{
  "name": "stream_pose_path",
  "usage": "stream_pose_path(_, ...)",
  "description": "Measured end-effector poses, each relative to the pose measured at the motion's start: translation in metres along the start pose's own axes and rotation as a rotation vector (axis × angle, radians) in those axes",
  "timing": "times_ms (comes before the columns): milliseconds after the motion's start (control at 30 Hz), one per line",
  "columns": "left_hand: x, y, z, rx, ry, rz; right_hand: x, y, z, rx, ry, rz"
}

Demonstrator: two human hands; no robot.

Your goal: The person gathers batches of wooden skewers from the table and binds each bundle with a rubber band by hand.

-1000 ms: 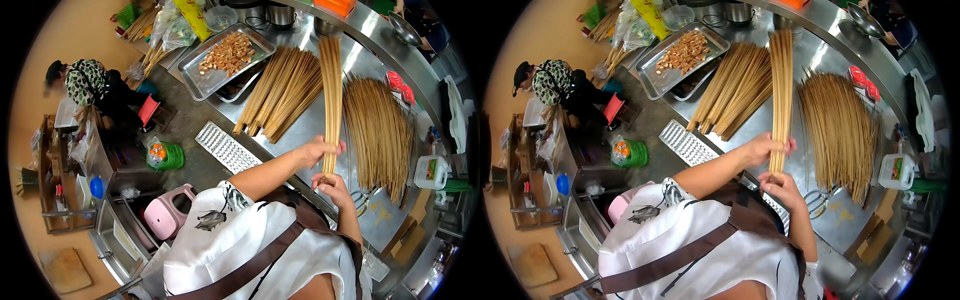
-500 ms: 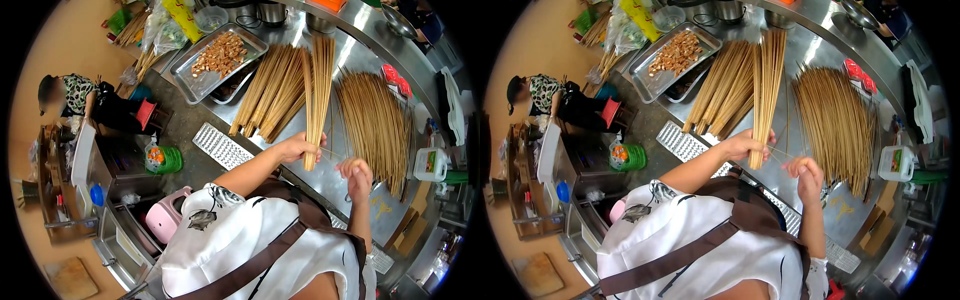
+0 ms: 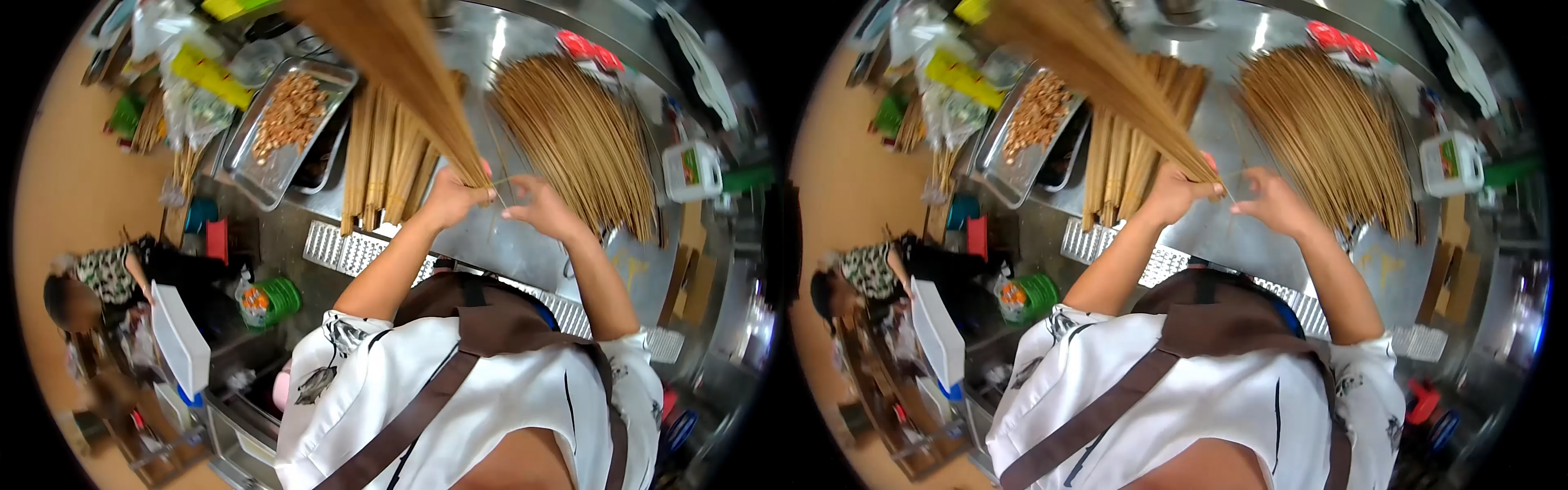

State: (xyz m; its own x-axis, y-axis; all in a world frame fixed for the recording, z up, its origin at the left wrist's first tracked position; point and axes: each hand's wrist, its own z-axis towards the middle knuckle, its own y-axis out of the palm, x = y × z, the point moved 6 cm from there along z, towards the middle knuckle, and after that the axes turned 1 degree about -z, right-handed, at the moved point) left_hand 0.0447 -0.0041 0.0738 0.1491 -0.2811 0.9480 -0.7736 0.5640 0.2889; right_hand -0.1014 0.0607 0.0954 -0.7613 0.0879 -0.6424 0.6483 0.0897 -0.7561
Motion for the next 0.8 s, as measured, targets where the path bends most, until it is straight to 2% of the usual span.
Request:
stream_pose_path(33, 0.002, 0.01, 0.003, -0.038, -0.017, 0.006, 0.005, 0.005, 0.001, -0.015, 0.03, 0.22)
stream_pose_path(67, 0.007, 0.016, 0.006, -0.018, 0.027, -0.154, 0.007, 0.01, 0.0, -0.026, 0.051, 0.438)
stream_pose_path(100, 0.013, 0.021, 0.009, 0.008, 0.071, -0.317, 0.009, 0.011, -0.002, 0.0, 0.072, 0.443)
stream_pose_path(133, 0.02, 0.032, 0.011, -0.04, 0.101, -0.46, 0.011, 0.015, -0.003, -0.009, 0.136, 0.708)
stream_pose_path(167, 0.022, 0.042, 0.013, -0.063, 0.092, -0.457, 0.01, 0.02, -0.003, -0.017, 0.189, 0.974)
stream_pose_path(200, 0.024, 0.05, 0.016, -0.069, 0.09, -0.623, 0.003, 0.017, -0.005, 0.13, 0.111, 1.164)
stream_pose_path(233, 0.03, 0.057, 0.017, -0.073, 0.088, -0.788, 0.004, 0.019, -0.008, 0.149, 0.108, 1.167)
stream_pose_path(300, 0.04, 0.065, 0.014, -0.05, 0.09, -0.821, 0.005, 0.021, -0.009, 0.188, 0.073, 1.409)
stream_pose_path(367, 0.044, 0.072, 0.009, -0.208, -0.129, -1.13, 0.01, 0.007, -0.009, 0.221, 0.031, 1.55)
stream_pose_path(400, 0.036, 0.068, 0.004, -0.053, -0.248, -0.986, 0.013, -0.012, -0.011, 0.099, -0.113, 1.689)
stream_pose_path(433, 0.033, 0.062, 0.002, -0.051, -0.251, -0.978, 0.009, -0.028, -0.014, -0.033, -0.259, 1.818)
stream_pose_path(500, 0.015, 0.045, -0.001, -0.082, -0.352, -0.536, 0.0, -0.046, -0.021, -0.058, -0.289, 1.784)
stream_pose_path(567, 0.025, 0.036, -0.003, -0.125, -0.344, -0.451, -0.031, -0.054, -0.037, -0.065, -0.439, 0.771)
stream_pose_path(600, 0.029, 0.03, -0.004, -0.143, -0.32, -0.183, -0.043, -0.053, -0.042, -0.042, -0.439, 0.6)
stream_pose_path(633, 0.032, 0.026, -0.004, -0.156, -0.29, 0.082, -0.051, -0.046, -0.044, -0.053, -0.438, 0.598)
stream_pose_path(667, 0.031, 0.022, -0.003, -0.189, -0.255, 0.26, -0.052, -0.039, -0.042, 0.034, -0.353, 0.359)
stream_pose_path(700, 0.037, 0.024, -0.004, -0.185, -0.253, 0.258, -0.049, -0.035, -0.039, 0.125, -0.267, 0.121)
stream_pose_path(767, 0.05, 0.038, -0.005, -0.275, -0.224, 0.606, -0.037, -0.019, -0.029, 0.206, -0.205, 0.076)
stream_pose_path(800, 0.046, 0.039, -0.002, -0.251, -0.158, 0.538, -0.031, -0.015, -0.021, 0.213, -0.138, -0.044)
